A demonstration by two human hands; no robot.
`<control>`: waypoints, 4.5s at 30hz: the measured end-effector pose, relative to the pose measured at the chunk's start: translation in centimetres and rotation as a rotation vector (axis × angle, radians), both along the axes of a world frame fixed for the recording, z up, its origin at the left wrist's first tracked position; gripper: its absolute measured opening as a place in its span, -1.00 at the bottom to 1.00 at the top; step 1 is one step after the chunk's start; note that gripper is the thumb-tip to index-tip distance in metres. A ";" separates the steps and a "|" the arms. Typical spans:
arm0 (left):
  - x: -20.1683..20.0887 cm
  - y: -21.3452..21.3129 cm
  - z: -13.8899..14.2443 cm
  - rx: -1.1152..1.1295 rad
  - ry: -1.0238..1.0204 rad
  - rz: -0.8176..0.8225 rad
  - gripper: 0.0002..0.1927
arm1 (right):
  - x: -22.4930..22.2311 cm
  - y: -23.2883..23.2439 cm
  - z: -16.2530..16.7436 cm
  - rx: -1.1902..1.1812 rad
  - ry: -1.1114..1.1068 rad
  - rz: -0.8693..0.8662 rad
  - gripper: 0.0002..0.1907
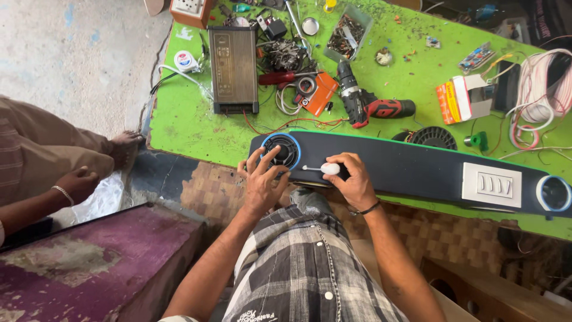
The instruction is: The person applies glue from a small white bottle around the edge of a speaker cone mounted in a black panel. They repeatedly squeeze the bottle and spread the glue with their fingers along the rim.
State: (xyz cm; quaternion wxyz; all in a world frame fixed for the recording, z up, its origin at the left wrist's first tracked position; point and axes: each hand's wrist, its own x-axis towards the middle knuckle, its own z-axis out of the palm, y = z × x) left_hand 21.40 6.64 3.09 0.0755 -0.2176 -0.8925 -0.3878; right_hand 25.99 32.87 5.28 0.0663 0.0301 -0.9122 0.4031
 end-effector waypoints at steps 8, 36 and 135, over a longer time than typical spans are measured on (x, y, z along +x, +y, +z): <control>-0.1 -0.1 -0.3 -0.003 0.017 0.006 -0.89 | 1.1 -1.3 -1.0 -0.833 -0.466 0.190 -0.56; -2.2 1.6 0.0 -0.031 -0.021 0.038 -0.82 | -3.7 1.7 -1.8 -1.026 -0.657 0.465 -0.67; -0.1 9.9 -0.1 1.156 -1.279 0.884 -0.73 | -14.1 1.4 -0.4 -0.642 -0.796 0.290 -0.70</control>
